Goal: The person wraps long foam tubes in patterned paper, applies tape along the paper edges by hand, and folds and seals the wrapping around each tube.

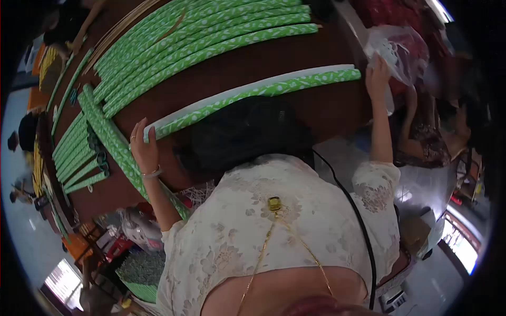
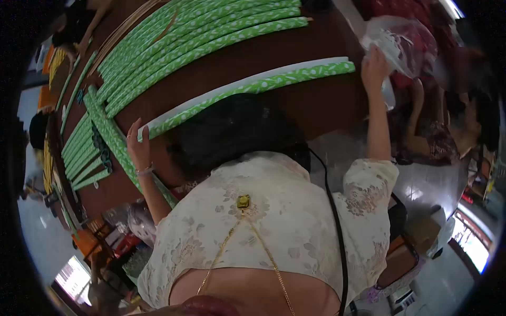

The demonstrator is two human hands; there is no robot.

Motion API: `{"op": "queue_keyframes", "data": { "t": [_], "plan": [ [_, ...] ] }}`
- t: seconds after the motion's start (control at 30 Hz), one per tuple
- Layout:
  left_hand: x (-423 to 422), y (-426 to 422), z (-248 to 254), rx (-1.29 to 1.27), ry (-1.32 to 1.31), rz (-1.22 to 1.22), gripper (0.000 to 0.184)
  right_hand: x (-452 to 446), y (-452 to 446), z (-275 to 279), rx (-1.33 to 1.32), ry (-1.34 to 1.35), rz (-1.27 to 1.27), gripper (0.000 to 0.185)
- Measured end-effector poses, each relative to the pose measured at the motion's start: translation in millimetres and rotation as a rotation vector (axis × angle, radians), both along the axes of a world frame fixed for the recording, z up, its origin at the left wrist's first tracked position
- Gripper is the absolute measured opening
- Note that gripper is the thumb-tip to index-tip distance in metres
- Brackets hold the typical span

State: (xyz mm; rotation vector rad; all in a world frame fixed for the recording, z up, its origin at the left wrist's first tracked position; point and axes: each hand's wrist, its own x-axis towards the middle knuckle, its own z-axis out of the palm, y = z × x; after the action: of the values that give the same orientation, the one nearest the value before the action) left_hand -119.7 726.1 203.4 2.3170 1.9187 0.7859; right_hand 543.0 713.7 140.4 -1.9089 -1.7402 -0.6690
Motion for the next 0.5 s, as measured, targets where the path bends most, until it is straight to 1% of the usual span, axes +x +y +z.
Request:
{"op": "queue_keyframes", "data": {
  "t": [0.03,0.1,0.17,0.2,0.23,0.3,0.33,0.37,0.43,0.5],
  "plan": [
    [-13.3,-4.0,-3.5,0.039,0.025,0.052,0.027,-2.7,-0.9,0.4,-0.009,-0.063,0.018,0.04],
    [-33.6,-18.7,-5.1,0.092,-0.018,0.213,0.028,24.7,1.2,-17.6,-0.047,-0.074,0.096,0.038],
    [-62.6,-36.1,-16.5,0.116,0.127,0.4,0.037,12.0,-5.2,-9.4,-0.103,-0.015,0.027,0.039],
    [-70.7,-45.2,-17.0,0.111,0.189,0.476,0.042,23.0,-2.4,-15.2,-0.131,-0.037,0.033,0.041],
    [-81.6,-54.3,-22.9,0.008,0.136,0.567,0.066,33.5,1.8,-22.8,-0.153,-0.064,0.036,0.043],
    [-83.7,-68.0,-30.6,-0.133,0.164,0.747,0.09,31.7,7.5,-14.9,-0.229,0.024,-0.084,0.046],
    [-85.6,-72.3,-34.9,-0.241,0.165,0.785,0.104,30.5,7.8,-15.6,-0.171,-0.005,-0.085,0.047],
    [-83.8,-73.1,-35.3,-0.243,0.161,0.79,0.104,29.3,4.6,-12.7,-0.171,-0.009,-0.079,0.047],
    [-81.5,-73.6,-33.1,-0.312,0.041,0.849,0.107,23.2,9.5,-5.7,-0.277,0.066,-0.154,0.046],
    [-96.0,-77.0,-44.2,-0.274,-0.076,0.794,0.113,46.7,15.7,-23.3,-0.252,0.055,-0.112,0.046]
  ]
}}
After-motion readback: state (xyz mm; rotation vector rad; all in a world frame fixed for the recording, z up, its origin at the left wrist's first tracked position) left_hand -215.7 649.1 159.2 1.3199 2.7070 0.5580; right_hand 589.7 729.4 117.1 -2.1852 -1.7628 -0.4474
